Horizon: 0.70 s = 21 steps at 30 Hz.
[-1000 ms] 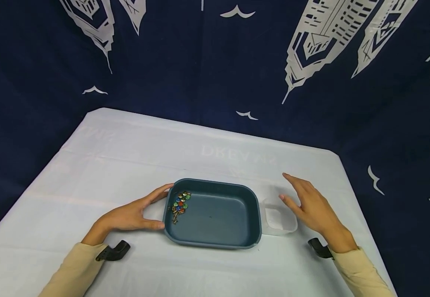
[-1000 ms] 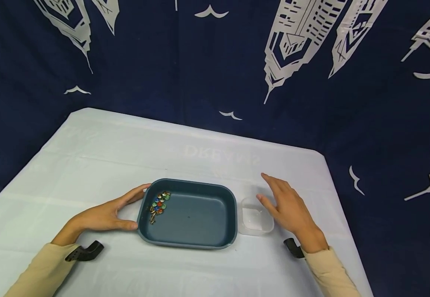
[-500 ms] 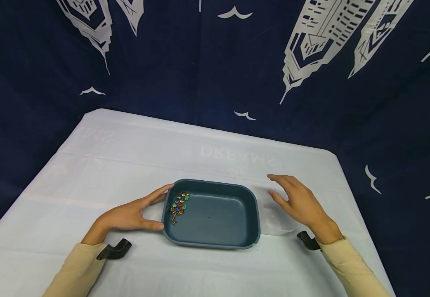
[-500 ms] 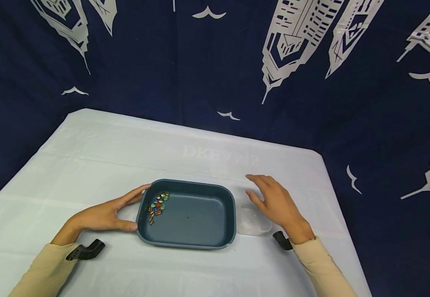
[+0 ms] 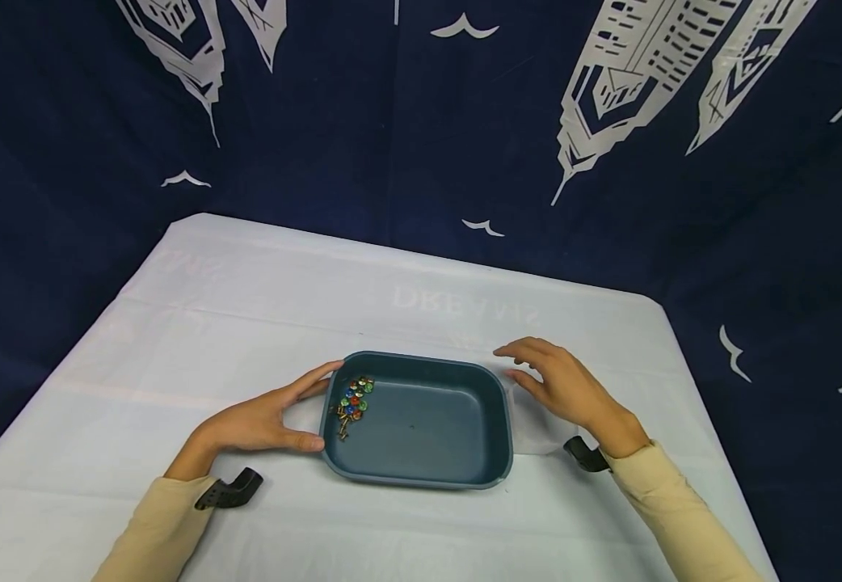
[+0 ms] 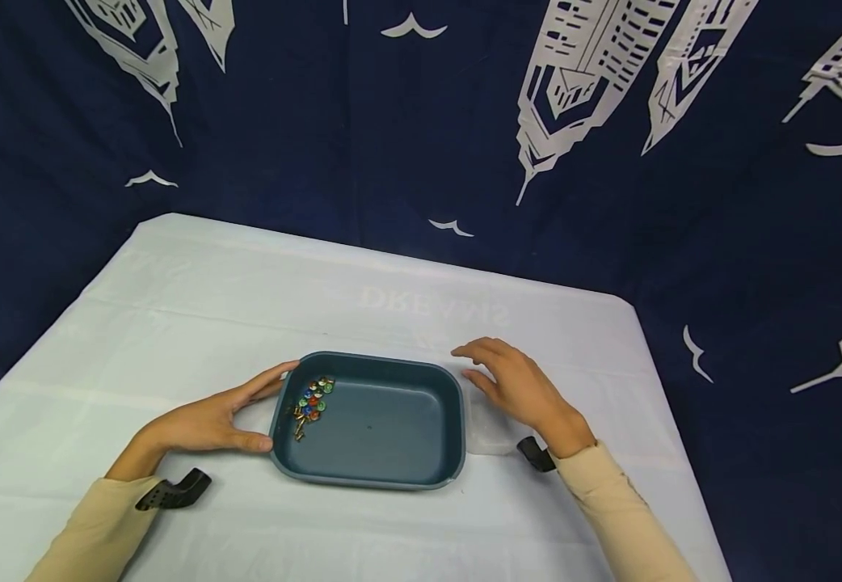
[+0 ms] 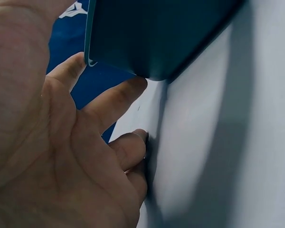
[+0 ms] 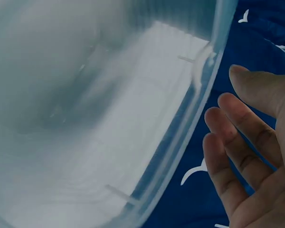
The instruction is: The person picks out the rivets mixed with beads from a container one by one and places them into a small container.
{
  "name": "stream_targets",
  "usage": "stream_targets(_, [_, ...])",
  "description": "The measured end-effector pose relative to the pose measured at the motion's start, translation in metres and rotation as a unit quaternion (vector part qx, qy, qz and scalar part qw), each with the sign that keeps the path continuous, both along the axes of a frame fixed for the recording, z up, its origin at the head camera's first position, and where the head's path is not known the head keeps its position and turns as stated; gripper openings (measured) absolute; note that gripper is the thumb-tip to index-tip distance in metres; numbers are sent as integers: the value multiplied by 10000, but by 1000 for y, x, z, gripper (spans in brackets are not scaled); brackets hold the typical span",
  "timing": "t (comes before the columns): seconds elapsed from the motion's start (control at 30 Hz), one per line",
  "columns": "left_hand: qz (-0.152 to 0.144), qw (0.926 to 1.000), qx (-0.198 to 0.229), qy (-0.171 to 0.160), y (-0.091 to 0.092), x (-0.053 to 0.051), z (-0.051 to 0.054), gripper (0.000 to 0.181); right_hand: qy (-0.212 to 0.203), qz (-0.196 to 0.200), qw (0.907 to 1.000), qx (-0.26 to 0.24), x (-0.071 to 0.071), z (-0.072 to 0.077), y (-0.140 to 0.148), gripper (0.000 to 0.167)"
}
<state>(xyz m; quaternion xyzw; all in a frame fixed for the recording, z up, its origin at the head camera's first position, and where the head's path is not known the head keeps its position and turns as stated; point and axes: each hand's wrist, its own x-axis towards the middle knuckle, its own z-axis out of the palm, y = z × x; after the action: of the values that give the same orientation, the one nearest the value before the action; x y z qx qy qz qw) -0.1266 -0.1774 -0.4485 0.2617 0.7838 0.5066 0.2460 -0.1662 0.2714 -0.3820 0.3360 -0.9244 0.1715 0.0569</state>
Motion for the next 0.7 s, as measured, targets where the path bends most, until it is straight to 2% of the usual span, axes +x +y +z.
stream_targets(0.23, [31,10000,-21,15,0,-1,-2,104,-536,360,9978,-126,-4,14,-6,36])
stream_targets(0.37, [38,10000,-7,7,0,-1,-3,105,-830,351,9951,-407,-6,16,-12,33])
stream_targets(0.57, [6,10000,40,40,1,-1,-2,105,-1549,111,9844,-821,-4,19,-27,27])
stream_targets(0.7, [11,10000,88,22,1,-1,-2,104,-1969,126,9745,-1071,-2,22,-40,24])
